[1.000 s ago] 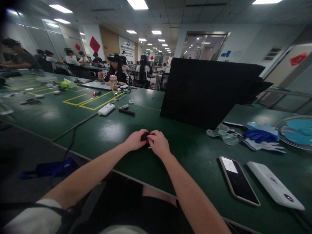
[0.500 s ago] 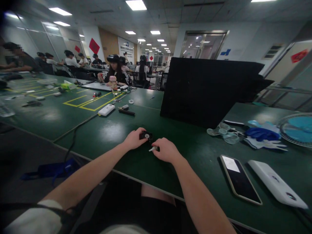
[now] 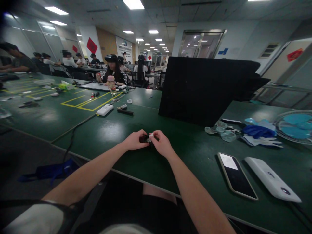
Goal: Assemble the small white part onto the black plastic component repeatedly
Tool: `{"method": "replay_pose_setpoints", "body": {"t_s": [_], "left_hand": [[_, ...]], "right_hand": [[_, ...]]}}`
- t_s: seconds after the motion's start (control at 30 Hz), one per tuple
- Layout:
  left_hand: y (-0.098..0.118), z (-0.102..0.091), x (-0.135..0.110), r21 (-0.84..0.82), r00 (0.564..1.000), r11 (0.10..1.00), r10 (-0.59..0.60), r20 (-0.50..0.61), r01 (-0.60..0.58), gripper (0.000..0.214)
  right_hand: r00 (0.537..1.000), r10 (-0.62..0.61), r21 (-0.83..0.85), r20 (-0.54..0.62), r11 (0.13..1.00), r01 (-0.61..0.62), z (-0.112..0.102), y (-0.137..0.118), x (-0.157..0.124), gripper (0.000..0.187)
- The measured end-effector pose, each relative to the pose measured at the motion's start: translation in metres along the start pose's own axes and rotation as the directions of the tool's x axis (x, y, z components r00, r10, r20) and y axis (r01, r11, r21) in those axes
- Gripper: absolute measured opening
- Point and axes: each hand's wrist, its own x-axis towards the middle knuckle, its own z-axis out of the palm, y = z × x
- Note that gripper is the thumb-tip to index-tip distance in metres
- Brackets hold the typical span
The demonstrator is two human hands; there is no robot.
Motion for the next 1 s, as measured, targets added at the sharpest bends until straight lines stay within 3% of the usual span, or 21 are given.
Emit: {"method": "replay_pose_setpoints", "body": {"t_s": [0.43, 0.57, 0.8, 1.0], "left_hand": [[0.001, -0.003, 0.000, -0.033, 0.998, 0.998, -0.045, 0.032, 0.046, 0.044], [-0.001, -0.002, 0.000, -0.044, 0.999, 0.998, -0.035, 0.026, 0.036, 0.045], [0.002, -0.005, -0.001, -0.044, 0.996, 0.996, -0.071, 0.047, 0.073, 0.045], [0.002, -0.006, -0.001, -0.054, 0.997, 0.997, -0.059, 0.055, 0.062, 0.045]], "right_hand": [[0.997, -0.071, -0.319, 0.002, 0.945, 0.068, -0.021, -0.013, -0.008, 0.024], [0.998, -0.055, -0.313, 0.007, 0.948, 0.055, -0.019, -0.011, -0.007, 0.027], [0.999, -0.050, -0.161, -0.018, 0.986, 0.046, -0.014, -0.005, -0.007, 0.027], [0.998, -0.050, -0.265, 0.033, 0.963, 0.057, -0.014, -0.007, -0.008, 0.028]]}}
